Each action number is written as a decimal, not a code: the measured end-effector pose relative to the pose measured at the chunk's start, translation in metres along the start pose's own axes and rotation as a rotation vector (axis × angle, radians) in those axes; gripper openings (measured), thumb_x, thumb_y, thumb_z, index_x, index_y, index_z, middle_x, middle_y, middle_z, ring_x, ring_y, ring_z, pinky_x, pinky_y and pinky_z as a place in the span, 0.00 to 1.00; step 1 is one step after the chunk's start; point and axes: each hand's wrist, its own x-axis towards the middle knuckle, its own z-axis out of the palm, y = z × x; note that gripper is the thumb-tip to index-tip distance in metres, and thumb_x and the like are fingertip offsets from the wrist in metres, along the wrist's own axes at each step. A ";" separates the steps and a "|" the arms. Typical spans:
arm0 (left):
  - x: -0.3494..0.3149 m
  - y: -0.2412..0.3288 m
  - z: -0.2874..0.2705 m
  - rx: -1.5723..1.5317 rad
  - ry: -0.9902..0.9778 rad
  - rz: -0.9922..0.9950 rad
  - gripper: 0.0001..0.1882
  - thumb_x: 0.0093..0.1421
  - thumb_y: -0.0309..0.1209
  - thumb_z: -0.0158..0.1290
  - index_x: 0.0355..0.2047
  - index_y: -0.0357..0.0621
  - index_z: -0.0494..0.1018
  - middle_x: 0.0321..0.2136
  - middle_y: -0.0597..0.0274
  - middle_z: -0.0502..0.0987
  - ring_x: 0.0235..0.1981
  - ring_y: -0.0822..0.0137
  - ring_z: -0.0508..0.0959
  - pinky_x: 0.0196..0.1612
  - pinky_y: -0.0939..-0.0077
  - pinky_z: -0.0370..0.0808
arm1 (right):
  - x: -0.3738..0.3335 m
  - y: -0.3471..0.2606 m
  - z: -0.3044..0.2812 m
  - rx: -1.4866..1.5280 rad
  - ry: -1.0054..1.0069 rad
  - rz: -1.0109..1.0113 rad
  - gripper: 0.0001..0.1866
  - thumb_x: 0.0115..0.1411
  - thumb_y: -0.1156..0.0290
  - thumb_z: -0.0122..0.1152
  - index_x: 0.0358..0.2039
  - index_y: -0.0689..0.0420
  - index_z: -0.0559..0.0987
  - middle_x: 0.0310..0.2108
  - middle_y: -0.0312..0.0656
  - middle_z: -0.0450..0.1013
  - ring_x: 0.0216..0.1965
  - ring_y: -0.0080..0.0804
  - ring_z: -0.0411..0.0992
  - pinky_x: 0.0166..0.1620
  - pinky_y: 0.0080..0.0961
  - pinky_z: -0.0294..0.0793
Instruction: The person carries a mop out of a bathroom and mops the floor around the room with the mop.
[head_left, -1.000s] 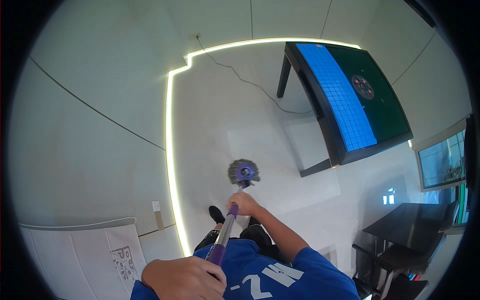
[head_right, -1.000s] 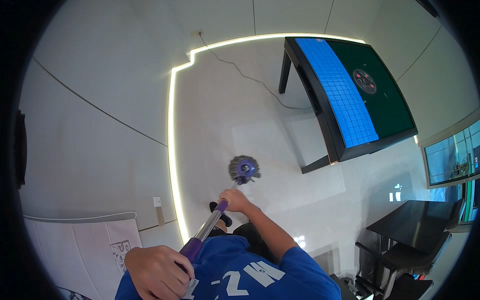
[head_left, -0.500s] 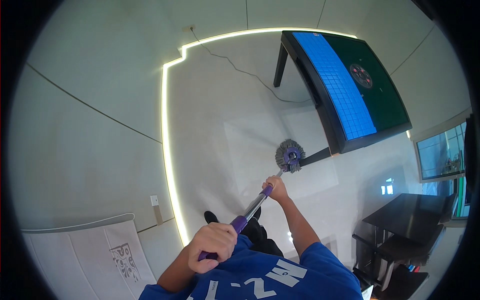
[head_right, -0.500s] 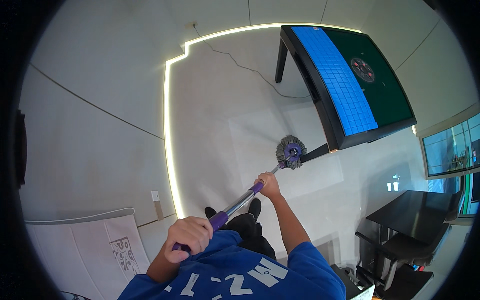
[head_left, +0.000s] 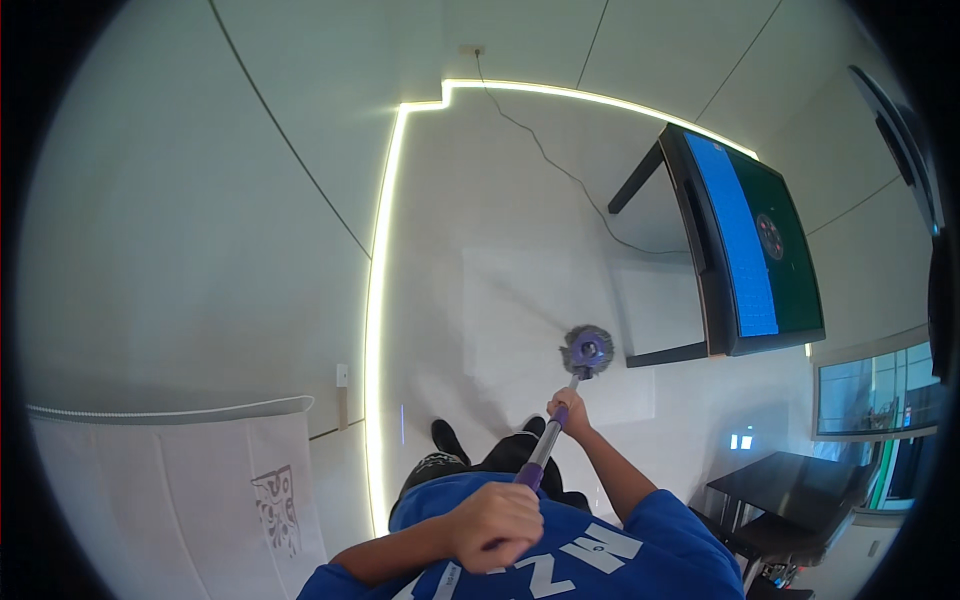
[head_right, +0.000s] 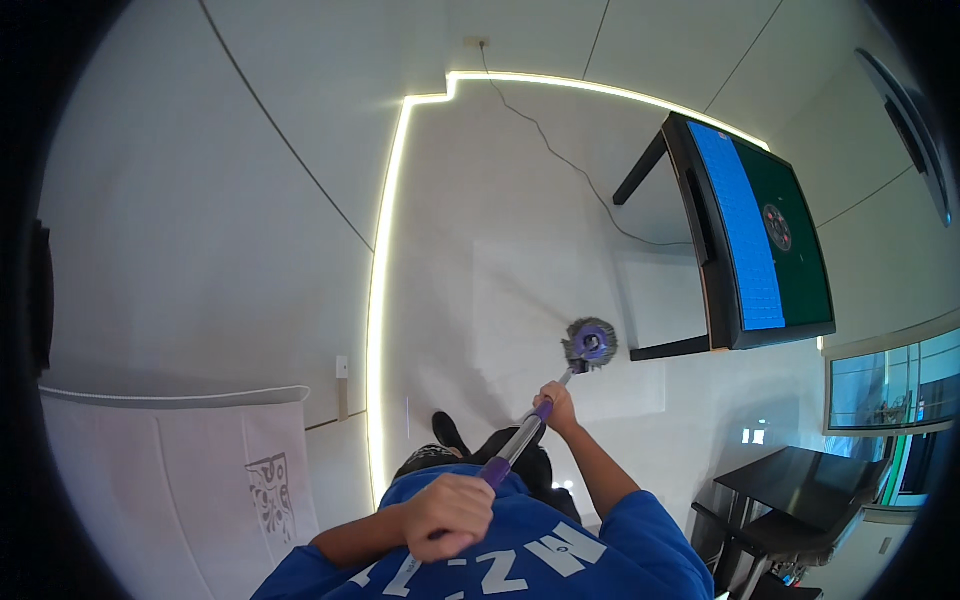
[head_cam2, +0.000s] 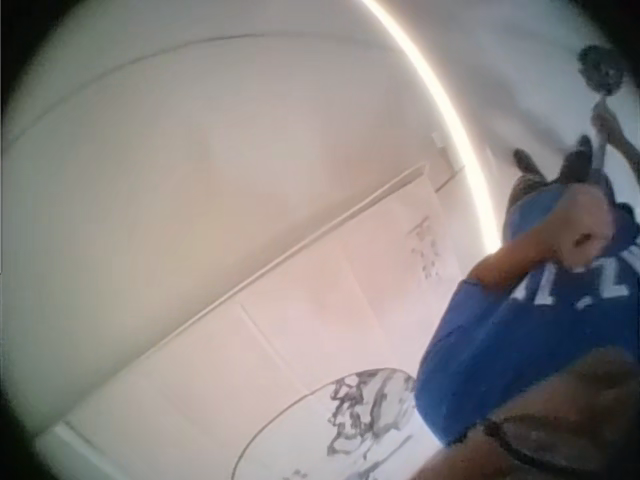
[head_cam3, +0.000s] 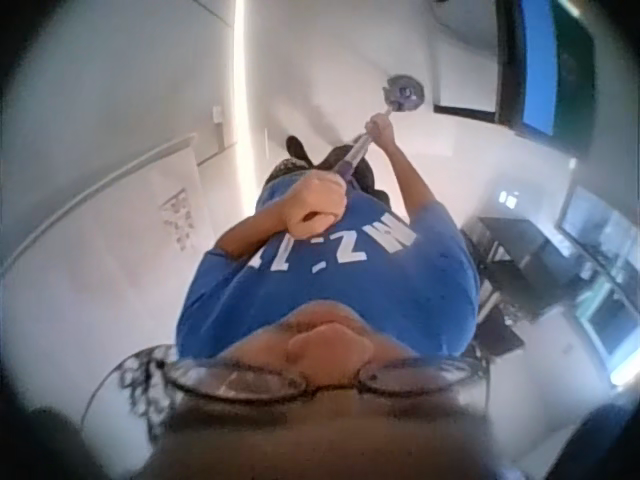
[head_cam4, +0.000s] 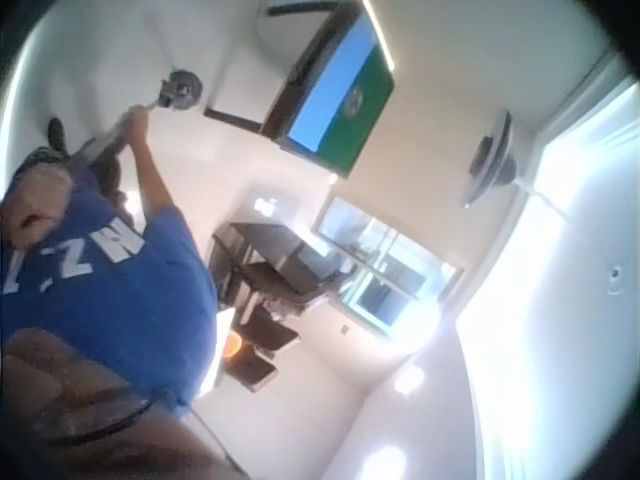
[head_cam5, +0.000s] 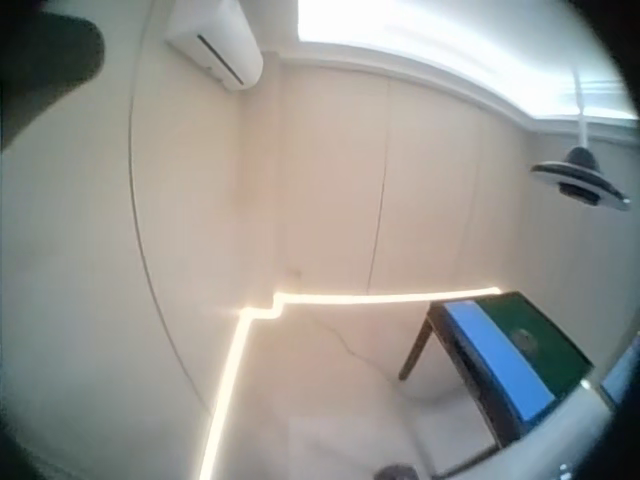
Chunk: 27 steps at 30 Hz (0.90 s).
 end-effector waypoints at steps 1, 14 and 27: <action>-0.004 0.018 -0.008 -0.001 0.004 0.003 0.06 0.43 0.27 0.46 0.16 0.41 0.61 0.15 0.60 0.61 0.20 0.55 0.66 0.30 0.68 0.66 | 0.004 -0.022 0.015 0.075 0.024 0.003 0.10 0.45 0.77 0.64 0.18 0.57 0.69 0.20 0.42 0.69 0.26 0.42 0.70 0.31 0.35 0.69; 0.001 0.137 -0.025 0.369 0.117 0.063 0.10 0.42 0.32 0.56 0.12 0.47 0.66 0.12 0.64 0.65 0.13 0.62 0.67 0.20 0.71 0.63 | 0.071 -0.209 0.146 0.482 -0.308 -0.219 0.13 0.51 0.76 0.62 0.19 0.57 0.65 0.20 0.41 0.66 0.24 0.38 0.66 0.30 0.31 0.66; 0.074 0.061 0.043 0.143 -0.380 -0.155 0.13 0.47 0.36 0.55 0.11 0.47 0.67 0.11 0.61 0.69 0.15 0.57 0.70 0.22 0.67 0.65 | 0.056 -0.156 0.128 0.625 -0.491 -0.351 0.11 0.53 0.72 0.61 0.21 0.56 0.67 0.21 0.41 0.66 0.26 0.41 0.68 0.31 0.35 0.66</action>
